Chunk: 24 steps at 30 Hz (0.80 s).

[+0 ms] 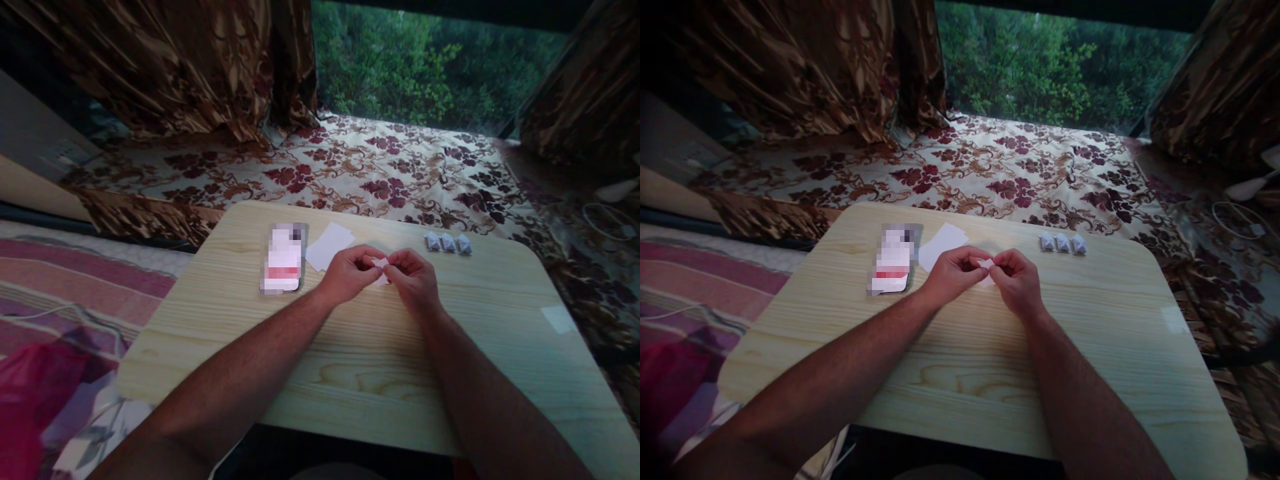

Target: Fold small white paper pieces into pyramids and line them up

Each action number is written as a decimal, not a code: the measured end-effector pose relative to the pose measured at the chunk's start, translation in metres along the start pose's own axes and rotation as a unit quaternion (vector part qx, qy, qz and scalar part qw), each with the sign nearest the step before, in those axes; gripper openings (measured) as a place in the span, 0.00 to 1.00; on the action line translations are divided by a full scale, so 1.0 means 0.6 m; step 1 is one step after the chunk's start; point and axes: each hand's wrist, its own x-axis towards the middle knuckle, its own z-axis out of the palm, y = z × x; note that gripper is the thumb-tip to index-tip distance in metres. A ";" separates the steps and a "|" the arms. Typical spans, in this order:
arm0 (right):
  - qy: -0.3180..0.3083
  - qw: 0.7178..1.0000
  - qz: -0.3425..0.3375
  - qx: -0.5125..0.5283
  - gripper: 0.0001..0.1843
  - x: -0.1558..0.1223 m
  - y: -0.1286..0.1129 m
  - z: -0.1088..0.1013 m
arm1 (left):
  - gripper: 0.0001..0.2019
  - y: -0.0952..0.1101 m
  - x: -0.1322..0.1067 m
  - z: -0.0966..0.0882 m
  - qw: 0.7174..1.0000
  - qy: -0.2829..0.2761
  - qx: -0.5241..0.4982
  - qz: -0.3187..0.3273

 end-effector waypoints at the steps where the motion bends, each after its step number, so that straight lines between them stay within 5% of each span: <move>1: 0.003 1.000 0.000 -0.006 0.06 0.000 0.000 0.001 | 0.14 0.001 -0.001 0.000 1.000 0.002 0.006 0.003; 24: -0.010 1.000 -0.012 0.023 0.04 -0.008 0.003 -0.006 | 0.14 0.008 -0.007 0.003 1.000 0.007 -0.003 -0.005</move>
